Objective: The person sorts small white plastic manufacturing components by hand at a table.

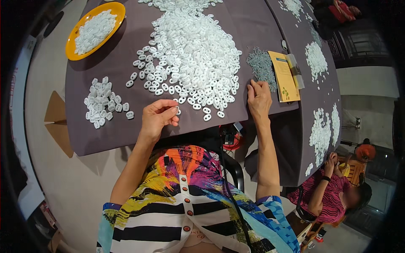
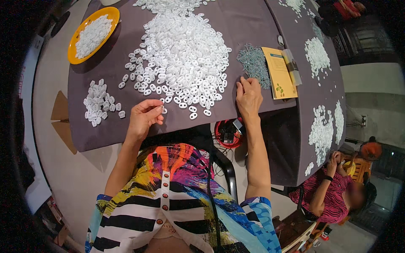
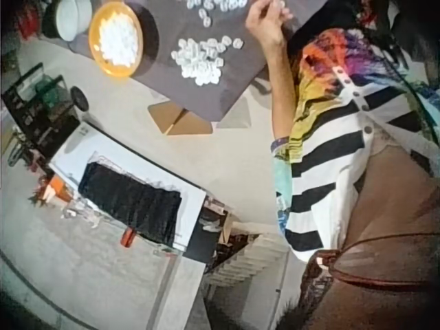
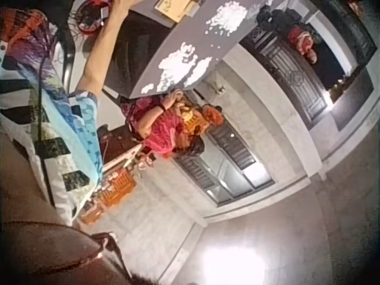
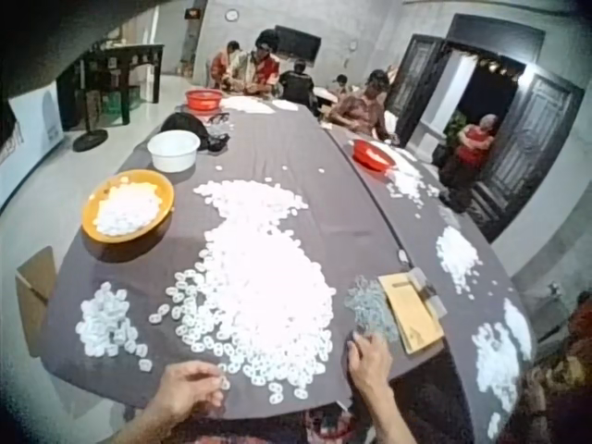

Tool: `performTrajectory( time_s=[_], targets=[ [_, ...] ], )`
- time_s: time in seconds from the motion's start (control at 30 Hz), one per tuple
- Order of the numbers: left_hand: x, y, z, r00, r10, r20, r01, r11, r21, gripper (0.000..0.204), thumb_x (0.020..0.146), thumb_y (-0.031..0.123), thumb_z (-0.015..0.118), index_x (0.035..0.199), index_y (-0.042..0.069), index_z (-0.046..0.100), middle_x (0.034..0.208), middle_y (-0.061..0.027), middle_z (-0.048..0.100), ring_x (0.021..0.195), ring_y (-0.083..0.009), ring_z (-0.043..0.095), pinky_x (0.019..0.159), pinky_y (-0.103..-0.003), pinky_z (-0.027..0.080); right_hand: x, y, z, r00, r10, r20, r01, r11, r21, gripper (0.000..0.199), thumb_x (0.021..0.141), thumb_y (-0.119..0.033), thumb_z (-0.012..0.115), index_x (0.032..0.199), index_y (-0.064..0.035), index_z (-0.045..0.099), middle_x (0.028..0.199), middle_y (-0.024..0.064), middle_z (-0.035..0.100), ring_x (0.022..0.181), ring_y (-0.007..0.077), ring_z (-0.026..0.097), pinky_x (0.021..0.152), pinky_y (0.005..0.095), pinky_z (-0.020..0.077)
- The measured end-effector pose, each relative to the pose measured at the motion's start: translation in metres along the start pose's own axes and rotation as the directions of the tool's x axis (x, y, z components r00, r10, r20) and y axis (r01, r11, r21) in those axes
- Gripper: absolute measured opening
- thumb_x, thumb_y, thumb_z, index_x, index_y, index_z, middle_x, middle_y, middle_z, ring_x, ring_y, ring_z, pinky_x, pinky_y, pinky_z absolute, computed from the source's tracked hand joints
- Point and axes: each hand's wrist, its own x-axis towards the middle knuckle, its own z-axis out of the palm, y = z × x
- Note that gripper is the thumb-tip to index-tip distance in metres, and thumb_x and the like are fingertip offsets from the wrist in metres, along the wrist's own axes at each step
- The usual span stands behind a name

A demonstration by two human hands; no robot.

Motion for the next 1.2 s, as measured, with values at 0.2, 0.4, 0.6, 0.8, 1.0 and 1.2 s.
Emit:
performTrajectory(
  time_s=[0.2, 0.4, 0.6, 0.8, 1.0, 1.2],
  targets=[
    [0.0, -0.001, 0.0, 1.0, 0.006, 0.003, -0.006, 1.0, 0.004, 0.014, 0.08, 0.002, 0.058, 0.093, -0.002, 0.059, 0.076, -0.0057, 0.059, 0.059, -0.0105, 0.056, 0.051, -0.022, 0.048, -0.008, 0.004, -0.001, 1.0, -0.031, -0.001, 0.031, 0.999, 0.016, 0.018, 0.075, -0.007, 0.061, 0.092, -0.0033, 0.062, 0.083, 0.01, 0.052, 0.074, 0.027, 0.053, 0.062, 0.0358, 0.0435],
    [0.0, -0.002, -0.001, 1.0, 0.002, 0.001, -0.002, 1.0, 0.002, 0.014, 0.08, 0.001, 0.058, 0.093, -0.002, 0.059, 0.076, -0.0059, 0.059, 0.059, -0.0105, 0.056, 0.051, -0.022, 0.048, -0.012, 0.007, -0.003, 0.997, -0.075, -0.024, 0.075, 0.997, 0.032, 0.016, 0.075, -0.006, 0.06, 0.091, -0.0022, 0.061, 0.083, 0.0104, 0.052, 0.074, 0.0275, 0.053, 0.063, 0.035, 0.0436],
    [0.0, 0.0, 0.0, 1.0, -0.002, -0.005, 0.002, 1.0, 0.007, 0.013, 0.08, 0.001, 0.058, 0.092, -0.002, 0.06, 0.076, -0.0054, 0.059, 0.059, -0.0104, 0.056, 0.051, -0.022, 0.048, -0.011, 0.015, -0.017, 0.998, 0.033, -0.061, -0.029, 0.997, 0.065, 0.011, 0.076, -0.005, 0.059, 0.086, -0.0024, 0.062, 0.079, 0.0115, 0.055, 0.074, 0.0258, 0.055, 0.065, 0.0334, 0.0443],
    [0.0, 0.0, 0.0, 1.0, -0.004, -0.003, 0.004, 1.0, 0.003, 0.012, 0.08, 0.001, 0.058, 0.092, -0.001, 0.06, 0.075, -0.005, 0.058, 0.058, -0.0104, 0.056, 0.05, -0.022, 0.048, 0.002, 0.025, -0.018, 0.998, 0.051, -0.035, -0.054, 0.995, -0.079, 0.007, 0.073, -0.008, 0.061, 0.079, -0.0048, 0.062, 0.077, 0.0107, 0.055, 0.072, 0.0288, 0.054, 0.064, 0.0379, 0.0418],
    [0.0, 0.0, 0.0, 1.0, 0.001, -0.002, -0.001, 1.0, 0.01, 0.012, 0.08, 0.001, 0.058, 0.092, -0.001, 0.06, 0.075, -0.0051, 0.058, 0.058, -0.0105, 0.056, 0.05, -0.022, 0.049, 0.013, 0.028, -0.009, 0.999, -0.042, -0.004, 0.041, 0.99, -0.134, 0.005, 0.074, -0.006, 0.06, 0.077, -0.0042, 0.061, 0.072, 0.0108, 0.054, 0.069, 0.028, 0.054, 0.061, 0.0361, 0.0418],
    [0.0, 0.0, 0.0, 1.0, 0.002, 0.0, -0.002, 1.0, 0.008, 0.013, 0.08, 0.0, 0.058, 0.093, -0.001, 0.06, 0.075, -0.005, 0.058, 0.058, -0.0106, 0.056, 0.05, -0.022, 0.049, 0.011, 0.031, -0.011, 0.998, -0.021, 0.059, 0.021, 1.0, 0.002, 0.006, 0.074, -0.004, 0.058, 0.079, -0.0034, 0.061, 0.072, 0.011, 0.054, 0.069, 0.0264, 0.054, 0.062, 0.0347, 0.0423]
  ],
)
